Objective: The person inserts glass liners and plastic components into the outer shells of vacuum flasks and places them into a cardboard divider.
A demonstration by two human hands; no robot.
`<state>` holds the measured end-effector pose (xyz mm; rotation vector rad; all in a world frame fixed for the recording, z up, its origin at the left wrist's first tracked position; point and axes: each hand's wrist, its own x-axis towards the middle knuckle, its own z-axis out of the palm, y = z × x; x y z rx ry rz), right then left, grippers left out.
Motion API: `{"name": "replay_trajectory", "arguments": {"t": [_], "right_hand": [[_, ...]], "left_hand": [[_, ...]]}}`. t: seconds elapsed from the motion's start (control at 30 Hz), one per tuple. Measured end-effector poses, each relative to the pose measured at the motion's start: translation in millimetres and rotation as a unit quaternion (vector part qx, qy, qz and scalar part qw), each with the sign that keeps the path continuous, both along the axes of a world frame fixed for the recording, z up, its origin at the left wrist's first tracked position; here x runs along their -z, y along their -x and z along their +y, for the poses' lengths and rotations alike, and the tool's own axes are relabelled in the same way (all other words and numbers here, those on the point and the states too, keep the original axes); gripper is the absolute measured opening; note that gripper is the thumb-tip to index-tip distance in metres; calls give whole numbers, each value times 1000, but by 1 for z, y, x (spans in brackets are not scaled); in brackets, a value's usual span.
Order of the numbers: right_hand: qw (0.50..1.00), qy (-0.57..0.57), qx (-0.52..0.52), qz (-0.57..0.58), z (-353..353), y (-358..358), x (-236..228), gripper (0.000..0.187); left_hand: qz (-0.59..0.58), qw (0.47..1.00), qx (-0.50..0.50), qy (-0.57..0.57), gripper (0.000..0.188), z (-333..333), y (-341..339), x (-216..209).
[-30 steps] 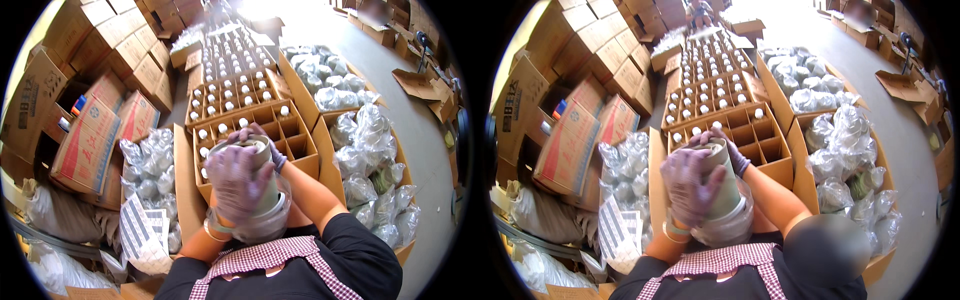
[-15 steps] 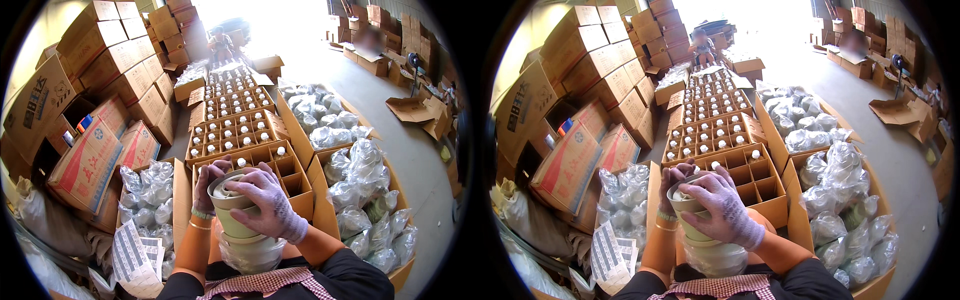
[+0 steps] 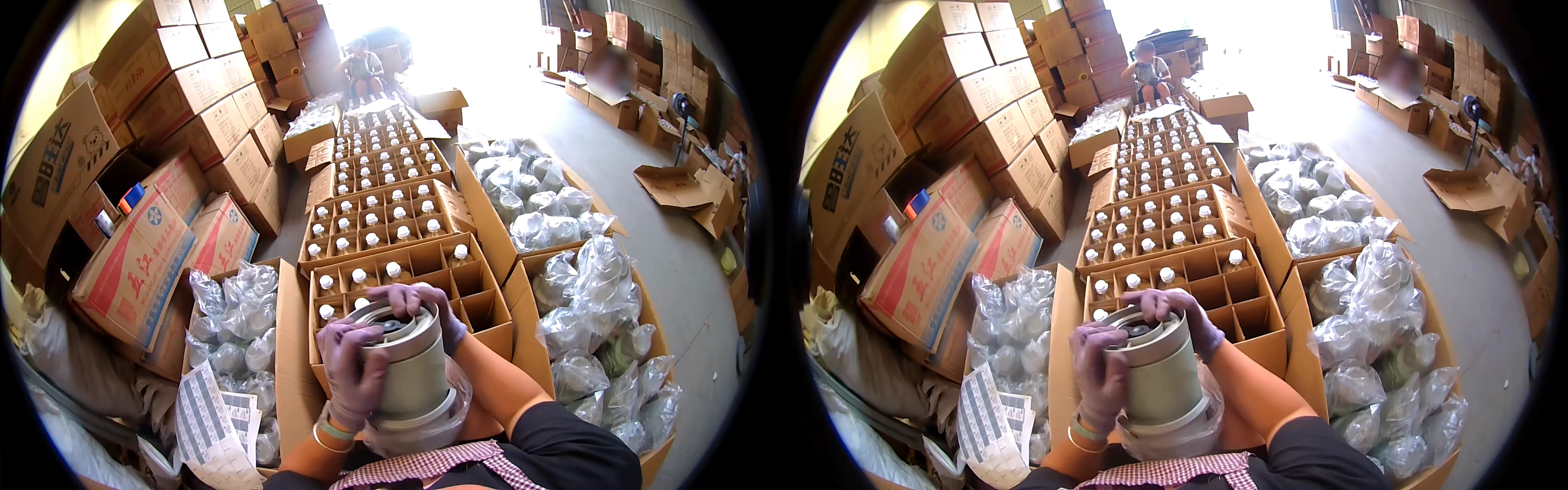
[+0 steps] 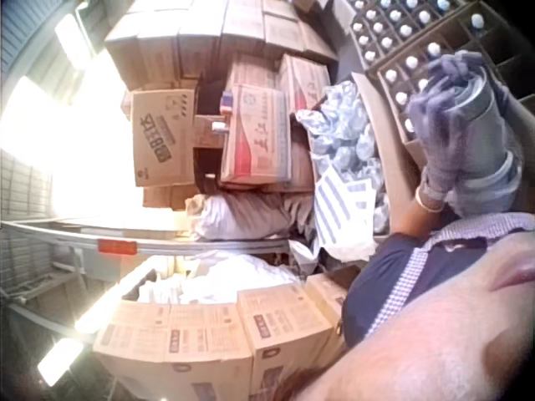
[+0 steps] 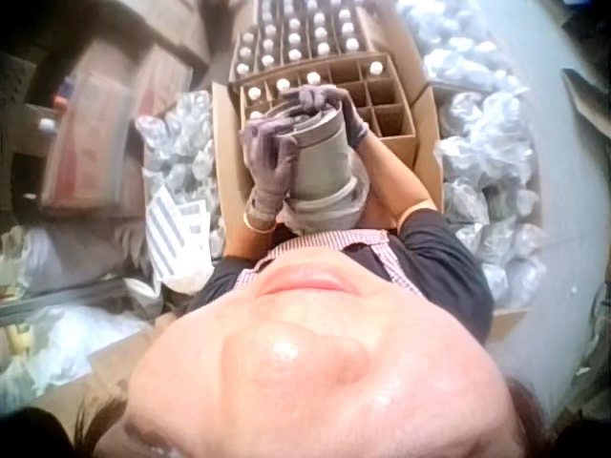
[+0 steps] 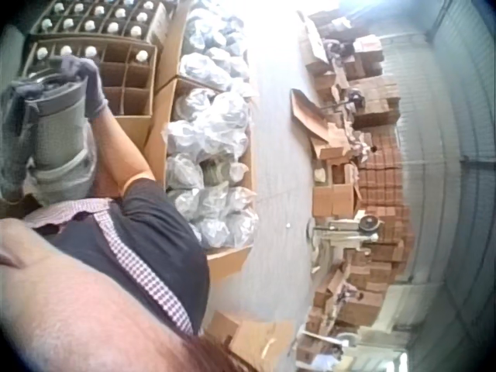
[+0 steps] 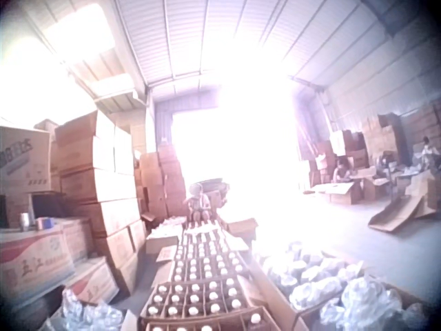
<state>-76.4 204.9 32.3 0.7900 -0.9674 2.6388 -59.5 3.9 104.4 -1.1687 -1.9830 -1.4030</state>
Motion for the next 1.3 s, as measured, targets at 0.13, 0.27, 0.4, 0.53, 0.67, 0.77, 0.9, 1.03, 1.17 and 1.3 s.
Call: {"name": "replay_trajectory", "arguments": {"t": [0.13,0.27,0.4,0.53,0.67,0.77,0.9,1.03,1.17,1.3], "right_hand": [[964,172,-184,85,-20,30,10,40],[970,-161,183,19,6,-40,-48,41],[707,-445,549,21,-43,-91,-113,15],[658,-479,577,58,-46,-103,-141,18],[627,-555,543,59,-48,-99,-124,23],[741,-484,465,28,-21,-89,-101,17],[856,-365,365,34,-8,-75,-66,23],[962,-155,218,44,5,-45,-28,40],[970,227,-91,-15,-19,27,32,39],[965,198,-170,33,-1,48,36,29]], "left_hand": [[120,983,-76,113,34,15,-37,-41],[-167,963,201,-59,35,-8,40,-1],[-471,692,493,-238,40,29,78,27],[-404,729,515,-203,40,37,105,29],[-468,609,556,-316,37,55,84,44],[-369,758,452,-291,51,48,89,56],[-244,901,286,-216,62,15,69,50],[-136,971,166,-104,42,-2,30,16],[151,969,-116,156,27,29,-32,-29],[210,959,-105,159,30,42,-32,-44]]}}
